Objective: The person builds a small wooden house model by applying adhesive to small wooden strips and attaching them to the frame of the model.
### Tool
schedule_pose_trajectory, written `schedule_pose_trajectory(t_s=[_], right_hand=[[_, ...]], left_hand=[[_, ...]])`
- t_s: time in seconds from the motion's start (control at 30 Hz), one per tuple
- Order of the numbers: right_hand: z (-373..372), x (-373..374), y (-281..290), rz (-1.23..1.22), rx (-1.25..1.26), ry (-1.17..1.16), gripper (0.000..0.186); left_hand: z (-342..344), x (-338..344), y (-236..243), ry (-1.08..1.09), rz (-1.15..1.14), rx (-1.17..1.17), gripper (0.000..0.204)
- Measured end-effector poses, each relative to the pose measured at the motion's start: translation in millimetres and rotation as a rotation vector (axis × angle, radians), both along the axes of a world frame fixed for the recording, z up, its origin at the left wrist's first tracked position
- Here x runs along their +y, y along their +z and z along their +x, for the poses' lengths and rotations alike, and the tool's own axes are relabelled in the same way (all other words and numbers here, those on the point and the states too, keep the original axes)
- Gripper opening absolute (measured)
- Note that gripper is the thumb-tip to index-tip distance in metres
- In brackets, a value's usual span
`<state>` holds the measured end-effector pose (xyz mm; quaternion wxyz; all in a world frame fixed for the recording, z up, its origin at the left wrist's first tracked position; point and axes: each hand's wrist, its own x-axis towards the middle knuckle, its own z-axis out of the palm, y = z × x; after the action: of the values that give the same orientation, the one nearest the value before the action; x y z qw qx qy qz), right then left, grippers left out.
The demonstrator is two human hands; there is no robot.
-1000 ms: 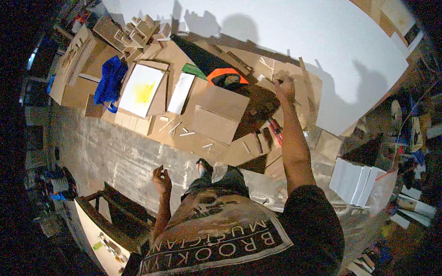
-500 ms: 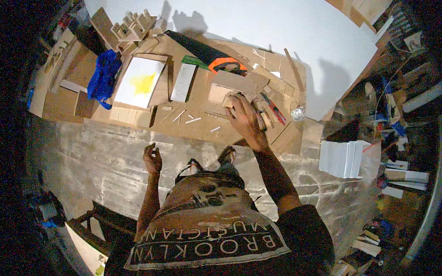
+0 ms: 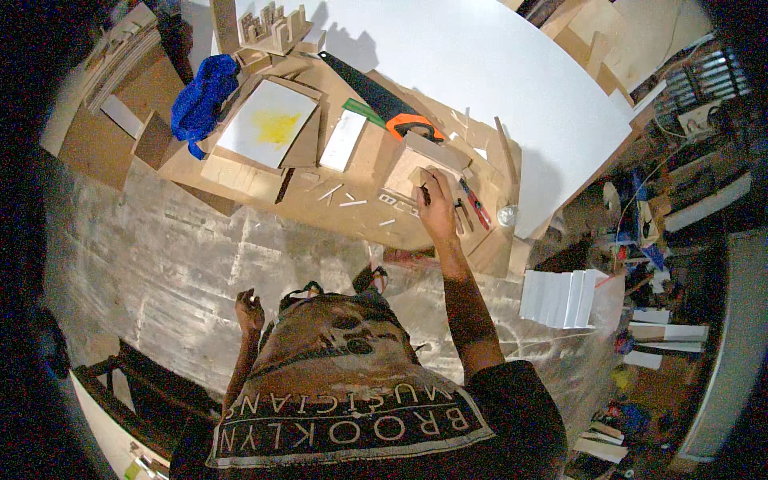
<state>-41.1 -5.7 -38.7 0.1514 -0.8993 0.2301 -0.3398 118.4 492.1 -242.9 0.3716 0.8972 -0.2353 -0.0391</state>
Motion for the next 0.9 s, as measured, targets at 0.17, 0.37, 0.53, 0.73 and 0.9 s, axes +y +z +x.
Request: schedule_pose_trajectory(t_s=[0.17, 0.37, 0.53, 0.73, 0.9], right_hand=[[4.5, 2.1, 2.6, 0.009, 0.025, -0.07, 0.043], [15.9, 5.5, 10.9, 0.021, 0.092, -0.074, 0.046], [11.1, 9.3, 17.3, 0.06, 0.072, -0.038, 0.05], [10.0, 2.8, 17.5, 0.038, 0.076, -0.048, 0.05], [8.9, 1.9, 20.1, 0.104, 0.1, -0.047, 0.053]], left_hand=[[-8.9, 20.4, -4.9, 0.215, -0.033, 0.354, 0.024], [-0.4, 48.6, -28.3, 0.085, 0.098, 0.141, 0.026], [16.6, 8.4, 0.8, 0.052, 0.051, 0.162, 0.027], [24.1, -59.5, 47.0, -0.057, -0.097, 0.066, 0.028], [19.9, -101.7, 69.9, -0.093, -0.235, 0.125, 0.028]])
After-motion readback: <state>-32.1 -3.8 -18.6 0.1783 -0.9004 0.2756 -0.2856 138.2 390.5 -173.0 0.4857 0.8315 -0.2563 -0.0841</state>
